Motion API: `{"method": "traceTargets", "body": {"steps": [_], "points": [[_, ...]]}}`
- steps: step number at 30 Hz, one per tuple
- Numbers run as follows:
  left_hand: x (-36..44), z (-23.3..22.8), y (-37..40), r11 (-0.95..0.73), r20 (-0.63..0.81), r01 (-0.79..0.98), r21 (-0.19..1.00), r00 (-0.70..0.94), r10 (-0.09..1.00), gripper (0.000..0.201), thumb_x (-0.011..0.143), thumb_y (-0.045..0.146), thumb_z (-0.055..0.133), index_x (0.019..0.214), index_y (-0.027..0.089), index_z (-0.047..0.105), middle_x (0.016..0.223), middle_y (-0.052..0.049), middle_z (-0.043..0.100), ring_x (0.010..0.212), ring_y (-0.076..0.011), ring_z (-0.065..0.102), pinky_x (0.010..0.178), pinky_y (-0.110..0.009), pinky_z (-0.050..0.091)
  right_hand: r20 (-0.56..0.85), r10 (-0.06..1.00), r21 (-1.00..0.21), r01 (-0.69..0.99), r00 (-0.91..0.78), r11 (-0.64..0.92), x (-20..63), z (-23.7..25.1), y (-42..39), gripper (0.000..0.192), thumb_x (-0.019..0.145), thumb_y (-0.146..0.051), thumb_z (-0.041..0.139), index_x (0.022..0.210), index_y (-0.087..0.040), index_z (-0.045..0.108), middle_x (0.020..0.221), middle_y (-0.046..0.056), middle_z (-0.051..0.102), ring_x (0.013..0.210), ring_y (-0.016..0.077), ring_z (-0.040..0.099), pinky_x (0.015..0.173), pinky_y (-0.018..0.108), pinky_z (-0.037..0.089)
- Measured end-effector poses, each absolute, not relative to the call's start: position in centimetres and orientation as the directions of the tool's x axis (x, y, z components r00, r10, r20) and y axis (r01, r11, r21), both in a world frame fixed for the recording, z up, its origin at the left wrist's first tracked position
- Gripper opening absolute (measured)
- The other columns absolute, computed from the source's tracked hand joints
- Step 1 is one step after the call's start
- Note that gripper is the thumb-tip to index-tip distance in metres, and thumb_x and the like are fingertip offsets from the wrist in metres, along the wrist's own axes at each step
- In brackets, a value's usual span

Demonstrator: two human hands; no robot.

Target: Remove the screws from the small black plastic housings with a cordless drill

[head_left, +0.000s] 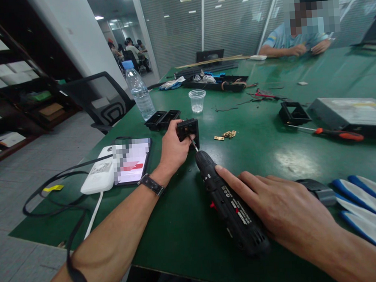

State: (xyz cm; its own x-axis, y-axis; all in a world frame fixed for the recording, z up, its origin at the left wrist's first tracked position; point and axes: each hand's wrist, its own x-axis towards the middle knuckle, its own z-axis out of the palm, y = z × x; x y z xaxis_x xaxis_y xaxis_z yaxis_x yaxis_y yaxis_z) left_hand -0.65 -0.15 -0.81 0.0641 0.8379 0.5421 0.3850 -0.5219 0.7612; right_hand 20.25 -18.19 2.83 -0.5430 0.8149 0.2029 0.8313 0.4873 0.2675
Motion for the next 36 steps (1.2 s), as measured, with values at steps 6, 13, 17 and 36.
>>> {"method": "traceTargets", "body": {"steps": [6,13,17,36], "points": [[-0.68,-0.79,-0.08,-0.529,0.55,0.392,0.752,0.069,0.832,0.038,0.074,0.017,0.069,0.109,0.022,0.053,0.096,-0.001,0.066,0.085,-0.0156,0.063,0.079,-0.03,0.05,0.207,0.81,0.267,0.828,-0.548,0.493,20.29,2.76,-18.26,0.106,0.069,-0.005,0.067,0.158,-0.021,0.013,0.087,-0.004,0.059,0.063,0.0175,0.062,0.051,0.033,0.044],[-0.69,-0.85,-0.07,-0.528,0.551,0.401,0.749,0.066,0.832,0.038,0.075,0.017,0.069,0.109,0.023,0.054,0.099,-0.002,0.067,0.088,-0.0162,0.064,0.08,-0.031,0.05,0.208,0.803,0.268,0.822,-0.558,0.502,20.19,2.77,-18.28,0.104,0.069,-0.004,0.064,0.158,-0.02,0.013,0.086,-0.004,0.059,0.063,0.0178,0.062,0.051,0.033,0.044],[-0.73,-0.93,-0.02,-0.534,0.554,0.394,0.748,0.071,0.829,0.038,0.075,0.017,0.069,0.11,0.023,0.054,0.1,-0.002,0.067,0.087,-0.0161,0.064,0.079,-0.03,0.05,0.205,0.815,0.267,0.832,-0.543,0.487,20.18,2.7,-18.28,0.105,0.07,-0.005,0.066,0.158,-0.023,0.012,0.089,-0.003,0.06,0.063,0.0175,0.062,0.051,0.033,0.044],[-0.69,-0.76,-0.08,-0.512,0.545,0.41,0.755,0.043,0.837,0.039,0.073,0.019,0.071,0.109,0.022,0.055,0.097,-0.002,0.067,0.087,-0.0169,0.065,0.078,-0.031,0.051,0.234,0.823,0.306,0.843,-0.518,0.443,19.98,2.45,-18.33,0.102,0.071,-0.006,0.064,0.158,-0.023,0.015,0.093,-0.001,0.06,0.061,0.0171,0.059,0.049,0.034,0.042]]}}
